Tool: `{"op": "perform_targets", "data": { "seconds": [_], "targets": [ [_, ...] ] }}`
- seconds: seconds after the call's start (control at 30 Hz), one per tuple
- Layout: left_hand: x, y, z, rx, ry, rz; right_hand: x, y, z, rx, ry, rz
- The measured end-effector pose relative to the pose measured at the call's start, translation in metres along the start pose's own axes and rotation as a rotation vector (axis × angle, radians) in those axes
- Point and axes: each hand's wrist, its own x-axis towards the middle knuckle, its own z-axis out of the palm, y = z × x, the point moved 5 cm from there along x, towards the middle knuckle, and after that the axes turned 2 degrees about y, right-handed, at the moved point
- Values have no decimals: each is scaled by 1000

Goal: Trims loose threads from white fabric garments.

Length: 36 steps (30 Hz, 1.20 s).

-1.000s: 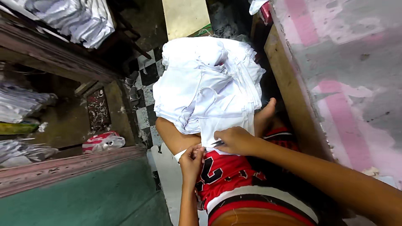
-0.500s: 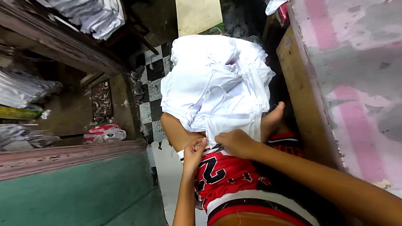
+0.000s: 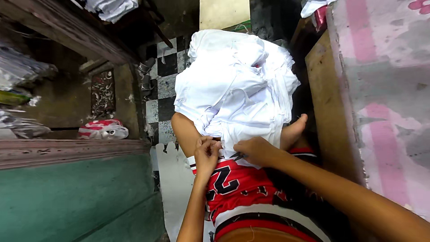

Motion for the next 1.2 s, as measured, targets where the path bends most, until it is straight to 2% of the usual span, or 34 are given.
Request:
{"op": "perform_targets", "data": {
  "seconds": [0.07,0.13,0.2,0.37,0.5,0.57,0.67,0.8,0.87,1.0,1.07,1.2],
  "targets": [
    [-2,0,6,-257,-37,-84,-1,0,-1,-6,27,-12],
    [-3,4,16,-630,-61,-190,-2,-1,-4,-24,39,-12],
    [-3,6,22,-796,-124,-238,-4,-1,-6,-32,42,-13],
    [8,7,12,-353,-81,-204,-7,-3,-6,-64,-43,4],
    [14,6,5,19,-289,-118,-9,-2,-6,-85,-22,-24],
    [14,9,8,118,-402,-111,-10,-2,-6,-95,0,-45],
    [14,8,11,85,-478,-208,-12,1,-5,-116,-17,-47],
    [8,-1,7,-75,-355,-335,-12,9,-2,-106,-83,-9],
    [3,-1,5,-107,-293,-336,-9,11,-4,-76,-93,14],
    [-3,7,1,-113,-183,-295,5,11,-27,-3,13,74],
    [-5,11,1,-105,-162,-272,15,5,-39,-33,31,92],
    [-6,21,1,-68,-139,-232,36,-11,-53,-185,-55,128]
  ]
}}
